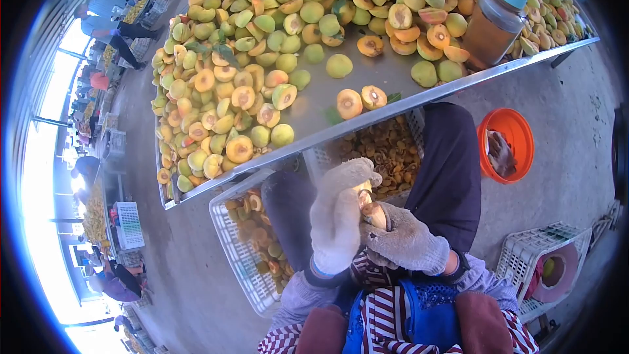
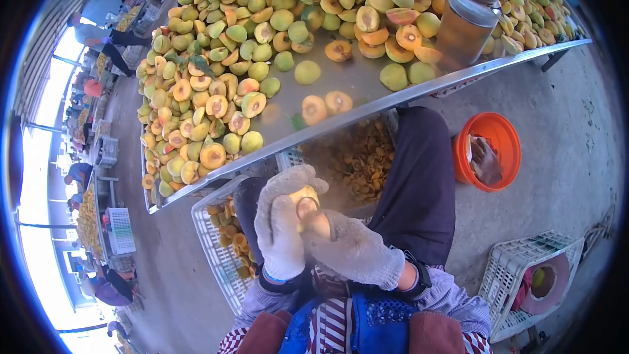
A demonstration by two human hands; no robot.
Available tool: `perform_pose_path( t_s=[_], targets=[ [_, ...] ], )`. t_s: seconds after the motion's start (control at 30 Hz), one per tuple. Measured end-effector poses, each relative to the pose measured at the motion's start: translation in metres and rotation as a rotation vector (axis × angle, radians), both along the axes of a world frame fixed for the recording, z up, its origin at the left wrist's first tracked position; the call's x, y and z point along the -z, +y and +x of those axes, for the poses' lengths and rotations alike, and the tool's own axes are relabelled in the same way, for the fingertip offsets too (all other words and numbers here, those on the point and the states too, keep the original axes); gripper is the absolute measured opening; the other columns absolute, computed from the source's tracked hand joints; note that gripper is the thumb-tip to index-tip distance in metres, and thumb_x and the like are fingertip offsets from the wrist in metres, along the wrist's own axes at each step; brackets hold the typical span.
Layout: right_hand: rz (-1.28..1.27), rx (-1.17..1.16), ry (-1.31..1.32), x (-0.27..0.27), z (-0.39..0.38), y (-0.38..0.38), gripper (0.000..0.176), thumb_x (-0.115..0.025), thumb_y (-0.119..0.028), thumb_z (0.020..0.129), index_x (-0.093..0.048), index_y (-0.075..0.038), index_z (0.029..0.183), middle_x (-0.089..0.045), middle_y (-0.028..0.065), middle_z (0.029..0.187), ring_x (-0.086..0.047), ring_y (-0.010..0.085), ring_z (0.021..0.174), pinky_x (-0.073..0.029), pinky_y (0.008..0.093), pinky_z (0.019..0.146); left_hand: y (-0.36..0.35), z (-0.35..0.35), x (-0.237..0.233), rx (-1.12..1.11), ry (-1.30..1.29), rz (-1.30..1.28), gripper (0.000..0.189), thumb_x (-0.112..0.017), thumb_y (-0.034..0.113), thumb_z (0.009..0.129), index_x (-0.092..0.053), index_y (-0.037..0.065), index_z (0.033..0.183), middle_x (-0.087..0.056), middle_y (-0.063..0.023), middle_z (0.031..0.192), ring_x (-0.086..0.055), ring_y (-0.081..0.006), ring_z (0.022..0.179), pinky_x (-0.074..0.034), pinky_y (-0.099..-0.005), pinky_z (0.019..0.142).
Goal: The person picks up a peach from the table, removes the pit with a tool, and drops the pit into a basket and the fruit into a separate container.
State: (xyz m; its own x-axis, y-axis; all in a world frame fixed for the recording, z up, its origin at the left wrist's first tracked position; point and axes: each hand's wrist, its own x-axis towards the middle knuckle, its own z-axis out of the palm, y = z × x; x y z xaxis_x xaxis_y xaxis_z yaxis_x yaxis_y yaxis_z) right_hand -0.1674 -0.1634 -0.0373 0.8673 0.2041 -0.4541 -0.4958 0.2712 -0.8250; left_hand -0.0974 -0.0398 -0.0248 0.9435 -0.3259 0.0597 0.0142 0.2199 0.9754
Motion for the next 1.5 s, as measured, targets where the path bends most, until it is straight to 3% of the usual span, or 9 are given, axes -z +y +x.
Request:
perform_pose_path(
  t_s=[0.1, 0.2, 0.43, 0.63, 0.73, 0.93, 1.23, 1.3, 1.5],
  targets=[
    [0.200, -0.107, 0.200, -0.017, 0.006, -0.013, 0.025, -0.066, -0.028, 0.097, -0.063, -0.008, 0.111, -0.063, 0.0005, 0.068, -0.057, 0.0076, 0.052, -0.043, 0.0215, 0.047, 0.009, 0.013, -0.008, 0.077, -0.393, 0.378, 0.035, -0.042, 0.020, 0.105, -0.061, -0.004, 0.121, -0.065, -0.0182, 0.118, -0.068, -0.0221, 0.099, -0.053, -0.0323, 0.086],
    [0.321, -0.122, 0.182, -0.013, -0.001, -0.011, 0.022, -0.064, -0.029, 0.099, -0.063, -0.009, 0.107, -0.061, -0.0011, 0.065, -0.051, 0.0047, 0.046, -0.035, 0.0190, 0.040, 0.012, 0.016, -0.021, 0.286, 0.143, 0.261, 0.035, -0.043, 0.023, 0.106, -0.063, -0.003, 0.118, -0.067, -0.0155, 0.111, -0.069, -0.0208, 0.093, -0.054, -0.0312, 0.081],
    [0.670, -0.064, 0.184, 0.007, -0.010, -0.012, 0.030, -0.071, -0.029, 0.095, -0.064, -0.005, 0.111, -0.062, -0.0003, 0.068, -0.054, 0.0061, 0.049, -0.037, 0.0192, 0.041, 0.011, 0.017, -0.005, 0.093, -0.513, 0.300, 0.029, -0.051, 0.019, 0.103, -0.065, -0.003, 0.116, -0.068, -0.0156, 0.109, -0.069, -0.0222, 0.094, -0.054, -0.0329, 0.081],
    [0.642, -0.085, 0.173, 0.013, -0.011, -0.016, 0.028, -0.069, -0.023, 0.096, -0.066, -0.002, 0.115, -0.064, 0.0020, 0.075, -0.056, 0.0072, 0.053, -0.037, 0.0213, 0.042, 0.013, 0.023, -0.025, 0.321, -0.040, 0.341, 0.027, -0.055, 0.018, 0.101, -0.066, -0.002, 0.116, -0.067, -0.0187, 0.113, -0.069, -0.0266, 0.097, -0.055, -0.0357, 0.083],
    [0.755, -0.167, 0.188, 0.018, -0.015, -0.014, 0.029, -0.067, -0.023, 0.098, -0.064, -0.002, 0.118, -0.063, 0.0012, 0.075, -0.055, 0.0073, 0.053, -0.037, 0.0216, 0.042, 0.013, 0.021, -0.021, 0.226, -0.530, 0.292, 0.029, -0.055, 0.022, 0.102, -0.067, -0.003, 0.115, -0.069, -0.0164, 0.110, -0.069, -0.0213, 0.094, -0.054, -0.0349, 0.082],
    [0.693, -0.018, 0.214, 0.032, -0.016, -0.003, 0.030, -0.063, -0.024, 0.100, -0.063, 0.000, 0.118, -0.064, 0.0015, 0.075, -0.055, 0.0074, 0.052, -0.037, 0.0220, 0.040, 0.014, 0.033, -0.037, 0.477, 0.133, 0.469, 0.033, -0.048, 0.021, 0.101, -0.068, -0.004, 0.109, -0.070, -0.0164, 0.103, -0.068, -0.0218, 0.081, -0.053, -0.0326, 0.075],
    [1.273, -0.100, 0.150, 0.052, -0.030, -0.006, 0.042, -0.068, -0.005, 0.093, -0.056, 0.003, 0.132, -0.066, 0.0148, 0.123, -0.066, 0.0235, 0.113, -0.054, 0.0358, 0.097, 0.012, 0.032, -0.015, 0.372, -0.823, 0.313, 0.025, -0.063, 0.021, 0.096, -0.070, -0.001, 0.106, -0.070, -0.0187, 0.104, -0.069, -0.0300, 0.095, -0.054, -0.0376, 0.086],
    [1.503, -0.018, 0.477, 0.054, -0.034, -0.002, 0.043, -0.068, -0.005, 0.093, -0.055, 0.002, 0.134, -0.066, 0.0145, 0.123, -0.066, 0.0232, 0.111, -0.055, 0.0345, 0.096, 0.013, 0.023, -0.005, 0.508, -0.150, -0.064, 0.036, -0.062, 0.032, 0.098, -0.069, -0.003, 0.103, -0.069, -0.0198, 0.107, -0.068, -0.0283, 0.095, -0.054, -0.0371, 0.085],
    [1.012, 0.041, 0.532, 0.049, -0.034, -0.011, 0.038, -0.077, -0.010, 0.085, -0.060, 0.005, 0.117, -0.064, 0.0120, 0.100, -0.064, 0.0210, 0.085, -0.052, 0.0347, 0.083, 0.001, 0.018, -0.008, 0.487, 0.284, -0.181, 0.057, -0.054, 0.051, 0.101, -0.065, -0.005, 0.104, -0.066, -0.0175, 0.103, -0.067, -0.0244, 0.088, -0.055, -0.0353, 0.078]
  ],
)
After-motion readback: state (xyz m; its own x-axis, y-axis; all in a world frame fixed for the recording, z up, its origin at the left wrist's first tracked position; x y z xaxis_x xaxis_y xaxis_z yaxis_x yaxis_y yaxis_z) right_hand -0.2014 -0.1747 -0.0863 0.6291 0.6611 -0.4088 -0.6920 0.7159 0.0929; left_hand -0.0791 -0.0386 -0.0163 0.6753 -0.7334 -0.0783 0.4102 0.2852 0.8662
